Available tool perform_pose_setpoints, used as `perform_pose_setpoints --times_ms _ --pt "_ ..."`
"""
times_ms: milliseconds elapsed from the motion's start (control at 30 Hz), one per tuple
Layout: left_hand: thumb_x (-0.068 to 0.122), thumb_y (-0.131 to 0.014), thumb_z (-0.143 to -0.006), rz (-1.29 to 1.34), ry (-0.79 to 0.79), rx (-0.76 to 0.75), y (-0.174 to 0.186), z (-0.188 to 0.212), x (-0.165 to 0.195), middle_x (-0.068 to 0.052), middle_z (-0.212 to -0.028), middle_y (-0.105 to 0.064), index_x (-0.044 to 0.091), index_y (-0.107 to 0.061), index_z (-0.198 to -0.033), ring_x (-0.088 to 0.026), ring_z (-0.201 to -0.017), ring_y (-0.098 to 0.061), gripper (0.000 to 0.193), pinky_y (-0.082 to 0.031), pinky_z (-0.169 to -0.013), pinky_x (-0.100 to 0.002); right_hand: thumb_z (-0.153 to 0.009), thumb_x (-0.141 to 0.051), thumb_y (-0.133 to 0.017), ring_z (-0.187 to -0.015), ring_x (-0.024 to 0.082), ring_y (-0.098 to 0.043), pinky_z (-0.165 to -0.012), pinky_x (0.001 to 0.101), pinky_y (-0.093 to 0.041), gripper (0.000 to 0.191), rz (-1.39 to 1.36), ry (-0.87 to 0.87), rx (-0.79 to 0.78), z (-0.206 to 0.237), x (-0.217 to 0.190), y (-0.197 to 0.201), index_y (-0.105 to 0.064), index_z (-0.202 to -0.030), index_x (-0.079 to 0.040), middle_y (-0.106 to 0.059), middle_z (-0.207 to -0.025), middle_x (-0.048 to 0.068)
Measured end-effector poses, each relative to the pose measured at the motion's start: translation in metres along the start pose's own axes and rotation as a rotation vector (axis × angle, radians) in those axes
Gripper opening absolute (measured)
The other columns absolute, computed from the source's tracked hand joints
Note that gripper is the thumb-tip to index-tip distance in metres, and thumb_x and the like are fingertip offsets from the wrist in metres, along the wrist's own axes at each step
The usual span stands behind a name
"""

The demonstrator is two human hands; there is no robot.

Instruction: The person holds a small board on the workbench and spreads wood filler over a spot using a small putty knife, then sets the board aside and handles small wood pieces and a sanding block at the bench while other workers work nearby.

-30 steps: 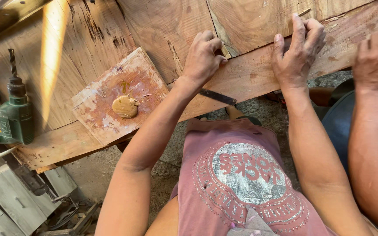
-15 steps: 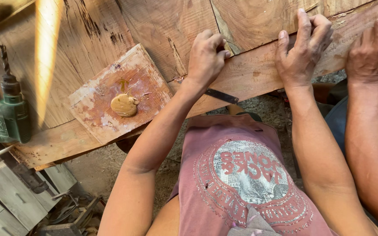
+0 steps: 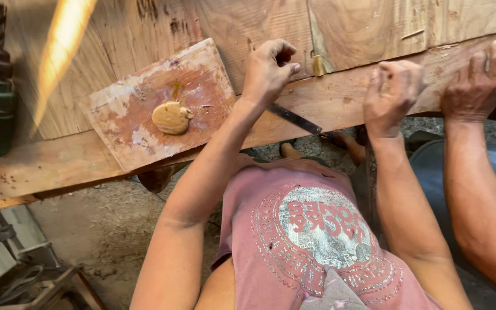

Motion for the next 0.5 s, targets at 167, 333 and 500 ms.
perform_pose_setpoints --times_ms 167,333,500 --pt "0.011 -0.084 -0.08 -0.022 -0.086 0.13 -0.002 0.017 -0.013 -0.01 -0.092 -0.072 0.003 -0.073 -0.097 -0.018 -0.083 -0.071 0.022 -0.059 -0.078 -0.032 -0.105 -0.02 -0.08 -0.111 0.023 -0.059 -0.103 0.041 -0.036 0.028 -0.005 0.139 -0.226 -0.006 -0.057 -0.043 -0.072 -0.128 -0.007 -0.067 -0.112 0.006" --pt "0.01 -0.083 -0.079 -0.148 -0.216 0.111 -0.026 0.009 -0.011 -0.011 -0.092 -0.068 0.002 -0.069 -0.096 -0.023 -0.087 -0.068 0.024 -0.057 -0.082 -0.036 -0.102 -0.023 -0.083 -0.099 0.024 -0.056 -0.094 0.0392 -0.035 0.031 0.03 0.152 -0.433 -0.026 -0.066 -0.066 -0.077 -0.129 -0.009 -0.064 -0.103 0.007" --pt "0.007 -0.078 -0.079 -0.231 -0.152 0.067 -0.039 -0.004 -0.021 -0.009 -0.09 -0.064 0.005 -0.064 -0.089 -0.024 -0.086 -0.066 0.018 -0.055 -0.083 -0.038 -0.1 -0.015 -0.082 -0.104 0.024 -0.059 -0.096 0.0405 -0.037 0.021 -0.004 0.233 -0.484 -0.033 -0.071 -0.066 -0.075 -0.119 -0.009 -0.065 -0.106 0.005"
Point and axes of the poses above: each hand's wrist, its own z-axis away from the middle knuckle, its own y-axis out of the back of the hand, x = y × z, the point moved 8 cm from there along -z, towards the middle knuckle
